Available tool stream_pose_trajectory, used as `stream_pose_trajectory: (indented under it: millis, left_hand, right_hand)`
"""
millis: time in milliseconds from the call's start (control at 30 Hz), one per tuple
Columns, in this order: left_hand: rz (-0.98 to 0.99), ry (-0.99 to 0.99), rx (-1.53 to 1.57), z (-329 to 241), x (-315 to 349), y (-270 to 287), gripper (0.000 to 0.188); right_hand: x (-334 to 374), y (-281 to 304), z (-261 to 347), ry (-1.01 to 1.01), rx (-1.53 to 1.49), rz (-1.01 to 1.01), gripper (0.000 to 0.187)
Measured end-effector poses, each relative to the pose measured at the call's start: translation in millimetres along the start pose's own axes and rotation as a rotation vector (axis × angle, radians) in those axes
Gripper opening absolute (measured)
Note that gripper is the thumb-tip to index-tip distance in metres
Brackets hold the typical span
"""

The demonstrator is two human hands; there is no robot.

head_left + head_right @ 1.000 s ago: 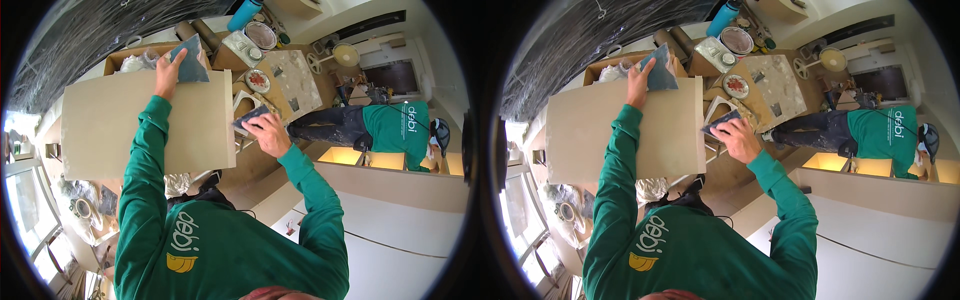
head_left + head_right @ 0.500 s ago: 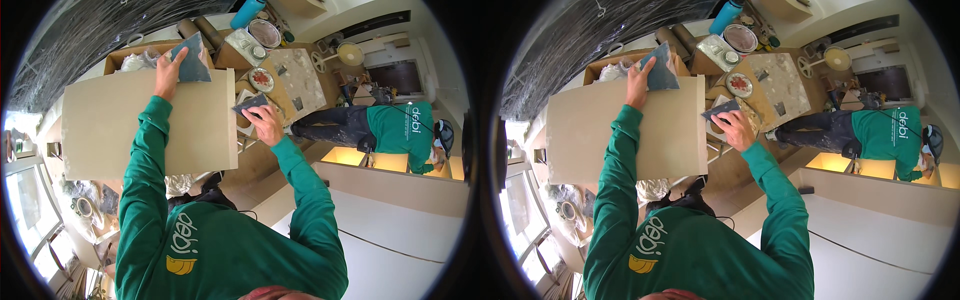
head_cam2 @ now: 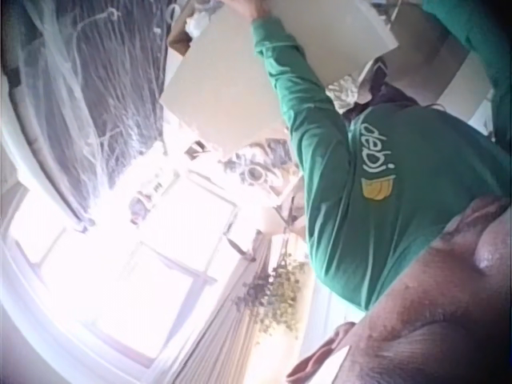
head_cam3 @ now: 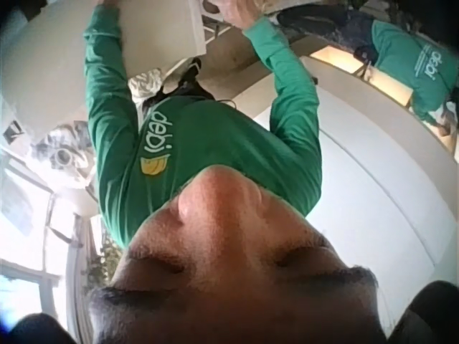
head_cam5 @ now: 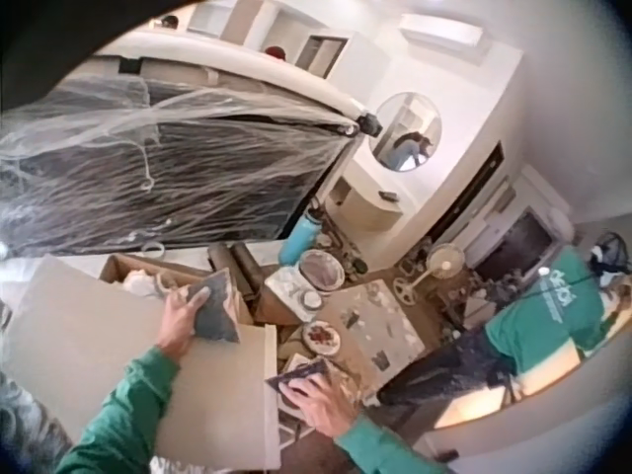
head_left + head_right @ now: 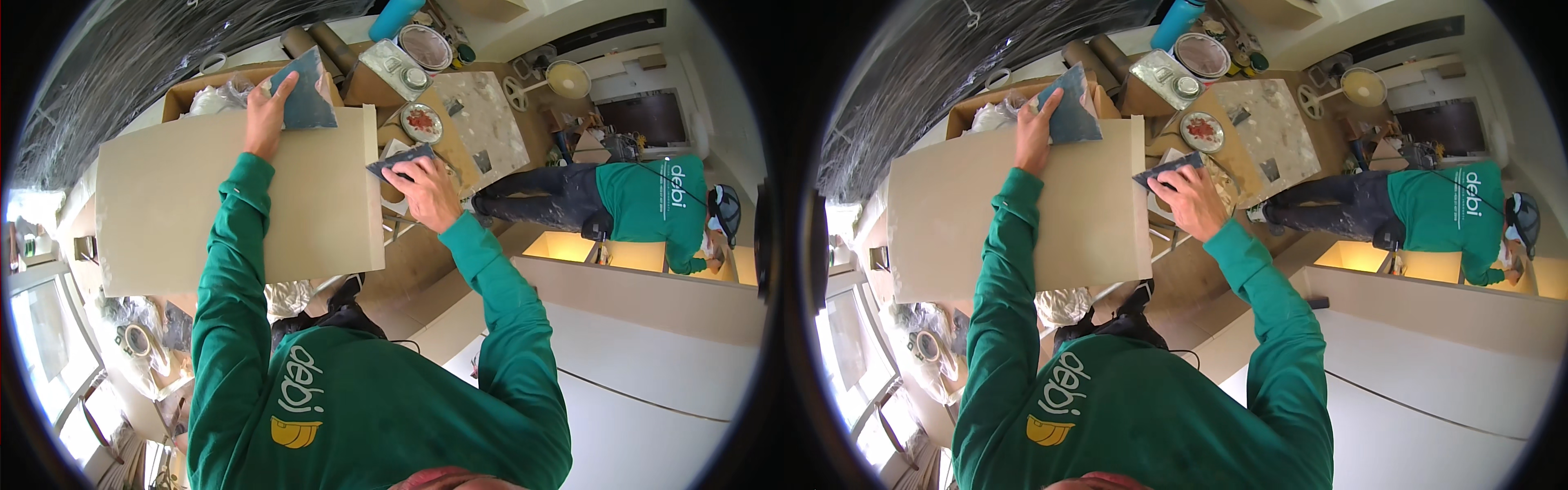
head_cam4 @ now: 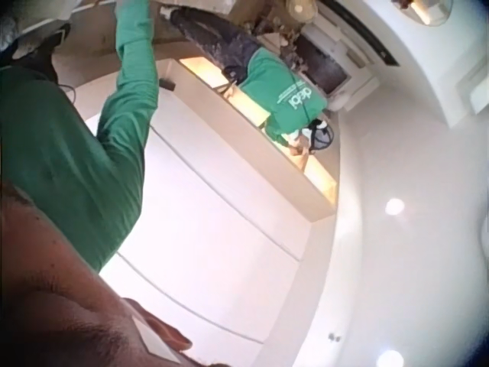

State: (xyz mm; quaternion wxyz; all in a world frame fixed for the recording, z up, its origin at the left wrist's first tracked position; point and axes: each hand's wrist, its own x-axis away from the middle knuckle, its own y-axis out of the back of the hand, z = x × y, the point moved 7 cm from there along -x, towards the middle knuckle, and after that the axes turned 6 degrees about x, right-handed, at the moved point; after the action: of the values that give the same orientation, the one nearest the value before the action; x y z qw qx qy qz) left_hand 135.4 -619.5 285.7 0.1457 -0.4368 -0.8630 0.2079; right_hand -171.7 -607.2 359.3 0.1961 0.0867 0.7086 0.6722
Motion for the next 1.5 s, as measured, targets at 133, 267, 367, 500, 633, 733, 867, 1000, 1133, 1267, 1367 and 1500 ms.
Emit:
stream_pose_trajectory:
  millis: [133, 267, 367, 500, 633, 733, 867, 1000, 1133, 1267, 1367, 1500]
  left_hand:
    - [0.009, -0.015, 0.007, 2, -2, 2, 0.037]
    - [0.011, -0.007, 0.022, 5, -3, 2, 0.037]
    - [0.006, -0.016, 0.026, 2, -2, 0, 0.037]
    - [-0.012, -0.008, 0.009, 1, -2, 0, 0.036]
    - [0.004, 0.009, -0.006, 2, -2, 2, 0.037]
    - [0.004, 0.012, -0.011, 2, -2, 2, 0.038]
    - [-0.015, -0.024, -0.02, 1, -3, 2, 0.038]
    - [-0.012, -0.01, -0.008, -1, -1, -1, 0.037]
    - [0.003, -0.016, -0.016, 1, -4, 2, 0.036]
    - [-0.01, -0.017, 0.009, 4, -4, 3, 0.035]
    - [-0.008, -0.015, 0.0, 5, -7, 5, 0.034]
    - [-0.018, -0.013, -0.043, 3, -7, 4, 0.034]
  right_hand:
    - [15, 7, 13, 0.036, -0.031, 0.046, 0.051]
    - [8, 16, 3, 0.034, -0.036, -0.039, 0.045]
    - [-3, 10, -11, -0.003, -0.007, -0.101, 0.046]
    - [-15, -2, -15, -0.024, 0.054, -0.104, 0.049]
    - [-4, -16, -5, -0.001, 0.081, -0.057, 0.051]
    - [6, -11, 7, 0.053, 0.047, -0.026, 0.05]
    - [-1, 9, 0, 0.049, 0.002, -0.083, 0.046]
    - [-21, 4, -24, -0.002, -0.006, -0.096, 0.042]
    - [-30, 1, -25, 0.032, -0.019, -0.02, 0.039]
    - [-25, 11, -7, 0.071, -0.072, 0.101, 0.041]
    - [-11, 12, 6, 0.082, -0.087, 0.148, 0.039]
    - [10, 17, 25, 0.119, -0.074, 0.179, 0.043]
